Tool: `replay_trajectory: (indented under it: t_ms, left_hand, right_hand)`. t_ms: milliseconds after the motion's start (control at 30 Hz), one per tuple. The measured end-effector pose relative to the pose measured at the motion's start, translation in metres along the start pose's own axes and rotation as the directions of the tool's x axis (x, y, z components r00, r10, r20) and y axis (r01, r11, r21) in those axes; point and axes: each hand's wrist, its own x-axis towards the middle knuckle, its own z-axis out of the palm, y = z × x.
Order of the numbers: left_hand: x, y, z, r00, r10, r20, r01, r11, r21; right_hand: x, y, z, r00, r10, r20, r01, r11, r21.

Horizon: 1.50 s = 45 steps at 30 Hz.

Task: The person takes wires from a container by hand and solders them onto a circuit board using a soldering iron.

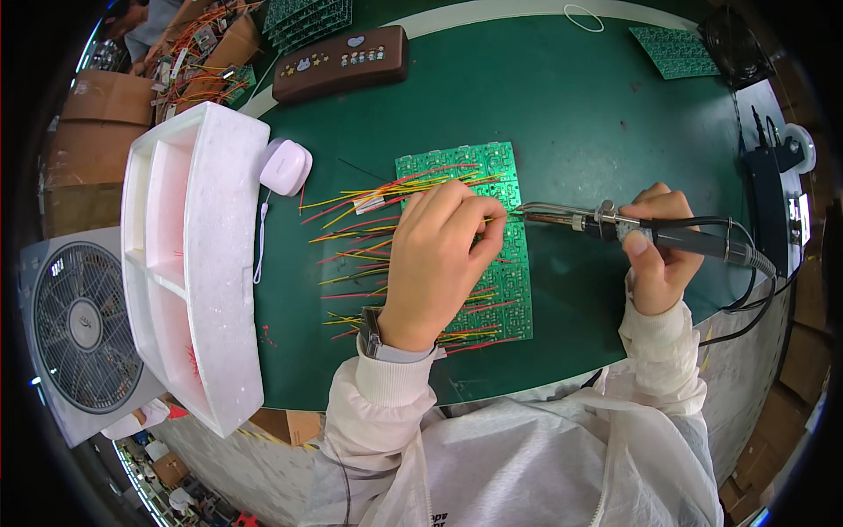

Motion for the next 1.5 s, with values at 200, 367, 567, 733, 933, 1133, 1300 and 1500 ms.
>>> replay_trajectory:
  t_ms: [200,367,567,733,933,1133,1300,1500]
  left_hand:
    - [0.0004,0.0020,0.0008,1.000,0.000,0.002,0.000,1.000,0.029]
    - [0.0006,0.0034,0.0008,1.000,0.006,-0.011,-0.006,0.999,0.052]
    - [0.0003,0.0034,0.0007,1.000,0.022,-0.020,-0.021,0.997,0.070]
    - [-0.0004,0.0013,0.0003,1.000,-0.015,-0.021,0.015,1.000,-0.009]
    - [-0.0007,0.0019,0.0012,0.998,-0.052,-0.023,0.051,0.998,-0.045]
    - [-0.0010,0.0016,0.0006,0.999,-0.012,-0.039,0.012,1.000,-0.001]
    - [-0.0006,0.0022,0.0021,0.998,0.023,-0.051,-0.022,1.000,0.023]
    - [-0.0020,0.0021,0.0033,0.997,0.056,-0.059,-0.053,0.997,0.062]
  right_hand:
    - [-0.0001,-0.0014,-0.0003,0.998,-0.065,0.022,0.066,0.996,-0.057]
    - [-0.0007,-0.0004,-0.0002,0.997,-0.079,0.015,0.079,0.995,-0.060]
    - [-0.0011,0.0008,-0.0004,0.999,-0.042,0.007,0.043,0.999,-0.029]
    - [0.0010,0.0003,-0.0032,0.998,0.065,0.021,-0.065,0.998,0.022]
    - [0.0074,0.0008,-0.0073,0.993,0.063,0.098,-0.068,0.997,0.047]
    - [0.0056,0.0018,-0.0052,0.995,-0.012,0.098,0.008,0.999,0.036]
    - [0.0043,0.0026,-0.0049,0.997,-0.035,0.072,0.032,0.998,0.053]
    - [0.0041,0.0021,-0.0050,0.997,-0.046,0.064,0.043,0.998,0.055]
